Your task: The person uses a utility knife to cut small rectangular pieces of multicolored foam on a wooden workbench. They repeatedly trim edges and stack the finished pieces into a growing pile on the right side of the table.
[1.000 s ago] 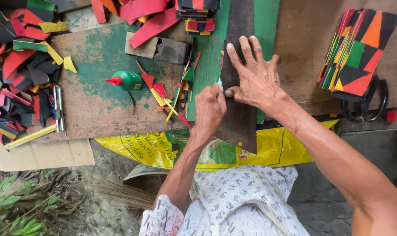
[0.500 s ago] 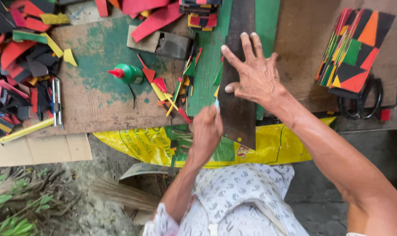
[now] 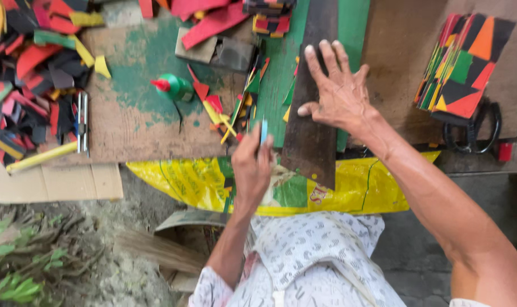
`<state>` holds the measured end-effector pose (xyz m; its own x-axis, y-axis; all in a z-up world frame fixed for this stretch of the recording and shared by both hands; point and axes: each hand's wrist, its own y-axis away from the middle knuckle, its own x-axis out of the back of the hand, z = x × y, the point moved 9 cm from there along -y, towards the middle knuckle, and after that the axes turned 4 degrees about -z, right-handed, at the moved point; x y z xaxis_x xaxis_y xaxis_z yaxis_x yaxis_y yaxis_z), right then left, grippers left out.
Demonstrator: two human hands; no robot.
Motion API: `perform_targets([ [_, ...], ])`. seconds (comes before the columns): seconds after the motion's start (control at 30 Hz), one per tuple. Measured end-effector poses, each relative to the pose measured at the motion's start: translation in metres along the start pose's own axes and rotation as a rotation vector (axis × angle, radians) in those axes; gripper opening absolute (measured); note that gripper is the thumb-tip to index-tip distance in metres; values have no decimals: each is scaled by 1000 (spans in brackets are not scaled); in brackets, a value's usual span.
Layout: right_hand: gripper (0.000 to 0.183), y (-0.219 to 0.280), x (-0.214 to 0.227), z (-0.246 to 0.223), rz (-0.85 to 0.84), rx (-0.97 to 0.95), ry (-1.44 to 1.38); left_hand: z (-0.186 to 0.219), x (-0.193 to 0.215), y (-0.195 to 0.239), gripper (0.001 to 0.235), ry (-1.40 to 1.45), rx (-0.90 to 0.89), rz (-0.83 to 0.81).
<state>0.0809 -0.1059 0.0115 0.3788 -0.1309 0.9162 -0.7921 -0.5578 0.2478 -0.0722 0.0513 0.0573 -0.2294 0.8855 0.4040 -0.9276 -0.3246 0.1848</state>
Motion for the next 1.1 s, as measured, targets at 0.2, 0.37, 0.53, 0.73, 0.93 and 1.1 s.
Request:
perform_targets([
  [0.2,122,2,-3,3,13,-29,-15,10,-36,-58,24,-301,-225,26],
  [0.37,121,4,-9,4,14,-19,5,-7,-50,-69,22,-478,-206,45],
  [0.53,121,3,-9,8,23,-21,-7,-22,-22,-73,21,-399,-126,90],
  [0.73,124,2,-20,14,61,25,-60,-9,60,-21,26,-502,-326,307],
  [0.93,122,9,-31,22,159,100,-149,-79,14,40,30,-34,206,6],
  [1.1,118,10,-41,38,190,67,-234,-109,-44,57,31,379,293,-84],
])
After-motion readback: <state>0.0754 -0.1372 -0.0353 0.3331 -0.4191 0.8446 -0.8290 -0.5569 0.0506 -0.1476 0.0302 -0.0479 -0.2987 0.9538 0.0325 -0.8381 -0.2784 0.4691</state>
